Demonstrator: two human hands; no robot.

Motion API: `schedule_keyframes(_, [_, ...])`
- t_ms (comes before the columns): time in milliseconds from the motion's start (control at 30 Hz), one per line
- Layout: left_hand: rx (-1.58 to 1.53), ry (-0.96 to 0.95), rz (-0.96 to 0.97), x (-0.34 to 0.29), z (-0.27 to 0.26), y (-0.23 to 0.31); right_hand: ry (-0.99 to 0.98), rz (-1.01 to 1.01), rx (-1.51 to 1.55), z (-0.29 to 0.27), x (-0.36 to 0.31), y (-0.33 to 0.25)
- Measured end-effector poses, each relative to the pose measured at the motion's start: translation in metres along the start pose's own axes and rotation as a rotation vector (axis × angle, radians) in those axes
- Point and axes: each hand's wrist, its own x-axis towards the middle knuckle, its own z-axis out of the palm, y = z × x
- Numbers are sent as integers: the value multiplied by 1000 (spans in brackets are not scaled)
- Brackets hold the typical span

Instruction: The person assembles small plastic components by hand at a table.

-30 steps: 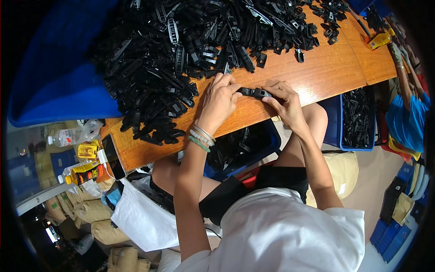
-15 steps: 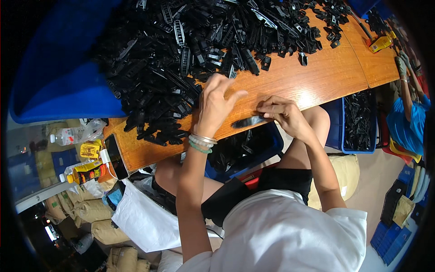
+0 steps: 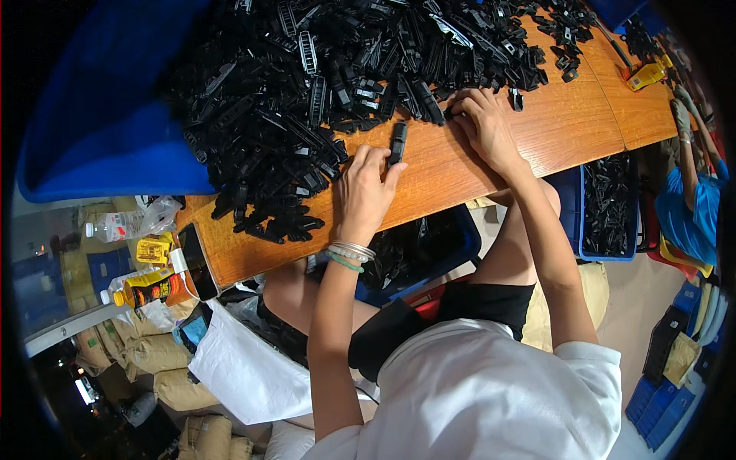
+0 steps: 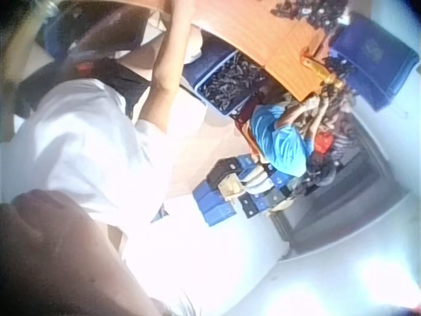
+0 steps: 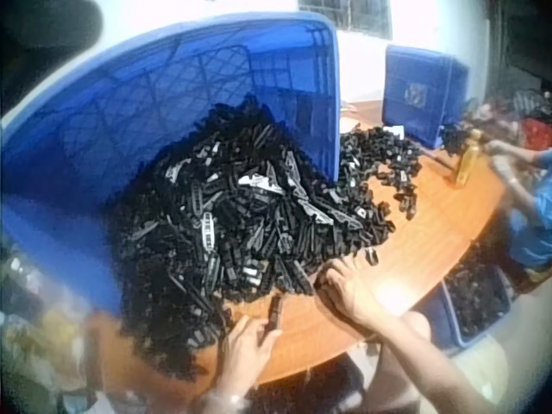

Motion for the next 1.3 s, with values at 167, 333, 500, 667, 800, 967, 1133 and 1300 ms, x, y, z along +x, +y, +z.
schedule_keyframes(167, [-120,-67,38,-4,2,3,100,233,323,2,-23,-16])
schedule_keyframes(333, [-259,-121,72,-7,6,8,-7,773,1227,-16,-40,-39])
schedule_keyframes(500, [-267,-160,56,-8,4,5,-393,815,1326,-25,-37,-44])
schedule_keyframes(667, [-245,-139,127,-7,4,4,-370,403,634,-26,-33,-38])
schedule_keyframes(800, [-274,-156,124,-6,4,4,-352,281,560,-30,-37,-25])
schedule_keyframes(967, [-345,-204,115,-4,2,4,-255,84,516,-19,-29,-46])
schedule_keyframes(1133, [-359,-287,92,4,-6,-2,-273,140,472,-21,-33,-48])
schedule_keyframes(1300, [-27,74,286,41,5,0,-94,268,462,-12,-2,-29])
